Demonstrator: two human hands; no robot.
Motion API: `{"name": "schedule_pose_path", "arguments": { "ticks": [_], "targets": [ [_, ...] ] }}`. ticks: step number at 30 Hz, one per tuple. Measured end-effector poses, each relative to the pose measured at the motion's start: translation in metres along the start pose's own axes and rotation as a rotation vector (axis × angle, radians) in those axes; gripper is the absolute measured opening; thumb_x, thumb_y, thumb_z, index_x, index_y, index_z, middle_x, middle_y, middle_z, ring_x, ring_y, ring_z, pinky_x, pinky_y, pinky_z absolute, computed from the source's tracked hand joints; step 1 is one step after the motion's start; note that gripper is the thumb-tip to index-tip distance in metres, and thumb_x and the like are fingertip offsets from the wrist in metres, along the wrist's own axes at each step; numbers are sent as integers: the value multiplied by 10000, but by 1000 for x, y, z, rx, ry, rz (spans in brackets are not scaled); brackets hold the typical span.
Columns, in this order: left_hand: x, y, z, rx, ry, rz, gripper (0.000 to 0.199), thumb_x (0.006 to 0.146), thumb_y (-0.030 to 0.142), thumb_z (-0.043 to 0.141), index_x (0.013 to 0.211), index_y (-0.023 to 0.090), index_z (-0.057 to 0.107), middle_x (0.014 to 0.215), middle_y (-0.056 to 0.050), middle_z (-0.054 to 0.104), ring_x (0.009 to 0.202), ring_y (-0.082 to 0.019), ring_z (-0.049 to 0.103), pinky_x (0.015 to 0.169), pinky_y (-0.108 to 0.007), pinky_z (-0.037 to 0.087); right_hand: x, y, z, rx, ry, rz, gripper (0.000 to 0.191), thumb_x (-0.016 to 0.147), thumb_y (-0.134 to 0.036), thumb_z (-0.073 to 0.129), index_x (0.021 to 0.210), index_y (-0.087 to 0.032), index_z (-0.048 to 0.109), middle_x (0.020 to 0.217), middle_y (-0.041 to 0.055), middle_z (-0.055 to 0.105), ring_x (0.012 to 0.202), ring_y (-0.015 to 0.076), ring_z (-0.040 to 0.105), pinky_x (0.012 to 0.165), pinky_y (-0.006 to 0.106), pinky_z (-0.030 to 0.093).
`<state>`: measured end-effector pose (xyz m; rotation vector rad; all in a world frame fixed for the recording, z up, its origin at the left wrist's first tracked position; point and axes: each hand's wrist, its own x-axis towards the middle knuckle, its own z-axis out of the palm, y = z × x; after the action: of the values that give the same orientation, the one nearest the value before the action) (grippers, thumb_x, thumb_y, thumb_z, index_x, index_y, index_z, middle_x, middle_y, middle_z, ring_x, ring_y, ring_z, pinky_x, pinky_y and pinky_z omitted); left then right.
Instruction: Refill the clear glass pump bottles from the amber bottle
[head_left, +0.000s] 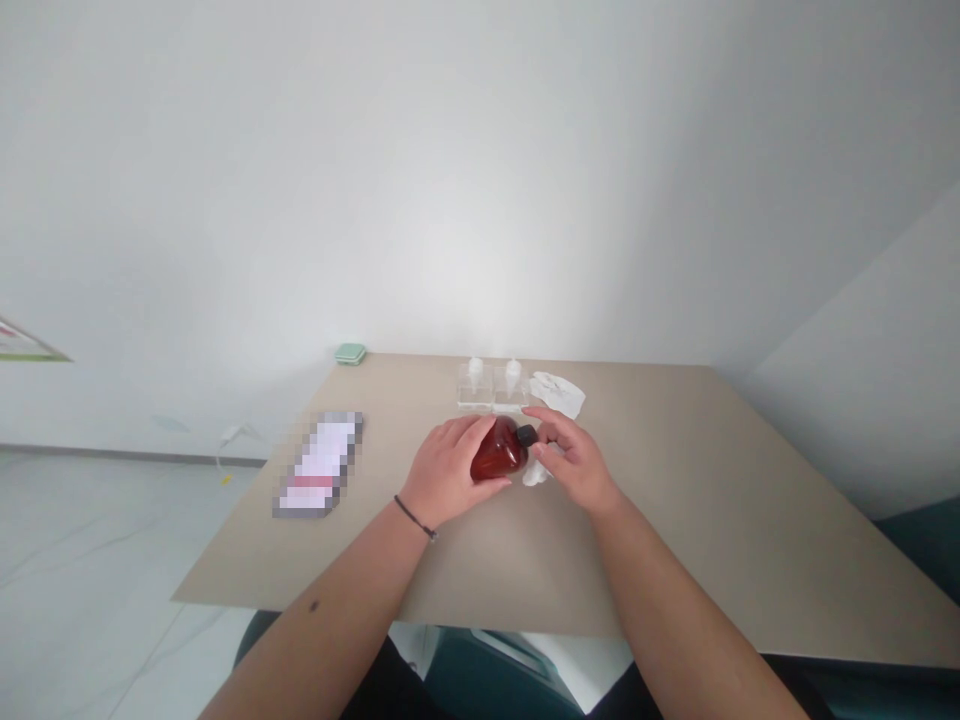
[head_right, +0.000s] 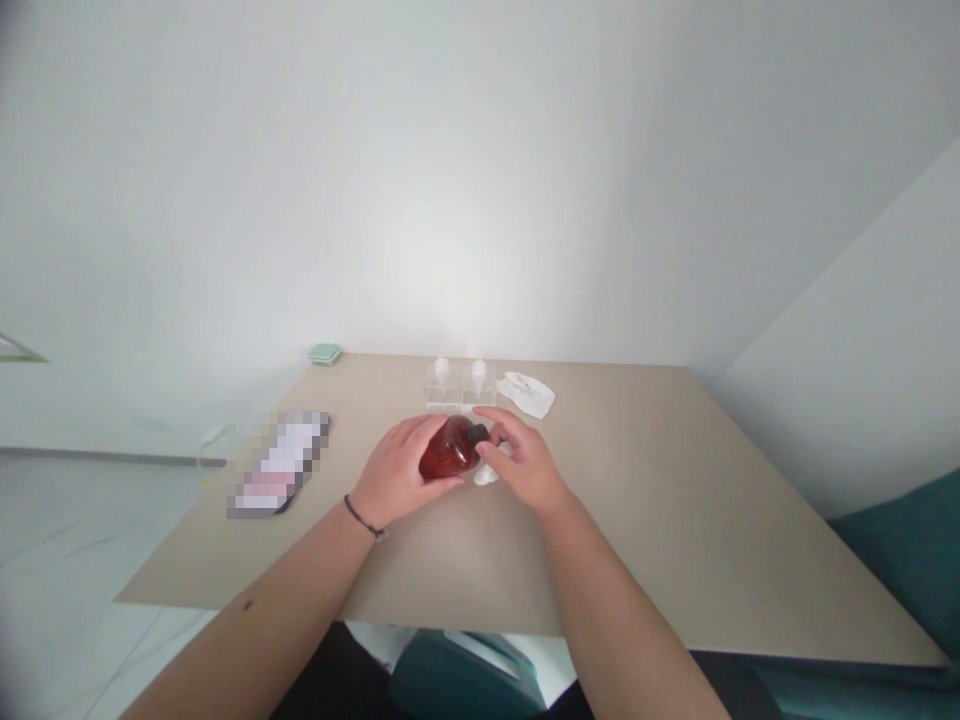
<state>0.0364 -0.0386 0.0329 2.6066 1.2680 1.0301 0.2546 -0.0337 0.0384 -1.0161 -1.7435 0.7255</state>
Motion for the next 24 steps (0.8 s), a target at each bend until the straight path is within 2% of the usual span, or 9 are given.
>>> {"name": "schedule_pose_path", "arguments": {
  "ticks": [2, 10, 13, 15, 17, 20, 22, 24],
  "targets": [
    [0, 0, 0, 5, -7, 6, 762, 715, 480, 773, 1354, 218, 451, 1293, -144, 623, 1158, -334, 602, 979, -510, 494, 0, -2, -1, 13, -37, 13, 304, 853, -394, 623, 1104, -227, 665, 712, -15, 628, 647, 157, 565, 643, 289, 445],
    [1, 3, -1, 14, -12, -4, 735, 723, 476, 765, 1337, 206, 462, 1281, -145, 636, 1143, -331, 614, 965, -505, 507, 3, 0, 5, -65, -30, 86, 212, 864, -392, 602, 986, -224, 647, 763, 7, 678, 654, 166, 584, 638, 297, 447],
    [1, 4, 0, -4, -4, -15, 727, 716, 458, 774, 1330, 221, 466, 1279, -140, 637, 1143, -335, 615, 968, -519, 504, 2, 2, 5, -67, -10, 89, 212, 857, -414, 607, 962, -232, 642, 759, 5, 669, 667, 174, 583, 660, 308, 445],
    [0, 5, 1, -54, 24, -34, 728, 705, 441, 786, 1324, 229, 467, 1277, -135, 633, 1153, -335, 611, 989, -525, 492, 3, 6, 5, -22, 48, 87, 233, 865, -438, 589, 973, -237, 634, 748, -1, 638, 679, 177, 575, 669, 309, 442],
    [-1, 6, 3, -160, 84, -84, 748, 692, 419, 796, 1328, 226, 453, 1292, -136, 616, 1178, -330, 598, 1019, -520, 477, 4, 12, 6, 67, 177, 93, 255, 899, -453, 521, 1011, -242, 609, 750, -8, 588, 681, 173, 553, 667, 305, 437],
    [-3, 6, 7, -426, 168, -234, 771, 706, 386, 785, 1355, 218, 405, 1341, -137, 569, 1206, -308, 587, 1037, -488, 477, 4, 17, 10, 199, 377, 90, 199, 908, -390, 467, 1030, -251, 542, 831, -4, 546, 737, 173, 545, 683, 303, 450],
    [-3, 6, 11, -642, 176, -318, 731, 747, 373, 755, 1359, 222, 386, 1352, -129, 558, 1193, -285, 601, 1033, -465, 486, 1, 13, 18, 184, 401, 36, 169, 875, -306, 496, 1035, -255, 515, 927, 15, 555, 847, 190, 564, 753, 327, 476],
    [-1, 5, 15, -816, 176, -361, 674, 783, 368, 725, 1348, 220, 387, 1329, -118, 576, 1173, -268, 615, 1033, -451, 487, -5, 3, 29, 54, 350, -61, 213, 877, -225, 484, 1083, -261, 524, 1023, 42, 567, 972, 212, 567, 864, 386, 481]
  ]
}}
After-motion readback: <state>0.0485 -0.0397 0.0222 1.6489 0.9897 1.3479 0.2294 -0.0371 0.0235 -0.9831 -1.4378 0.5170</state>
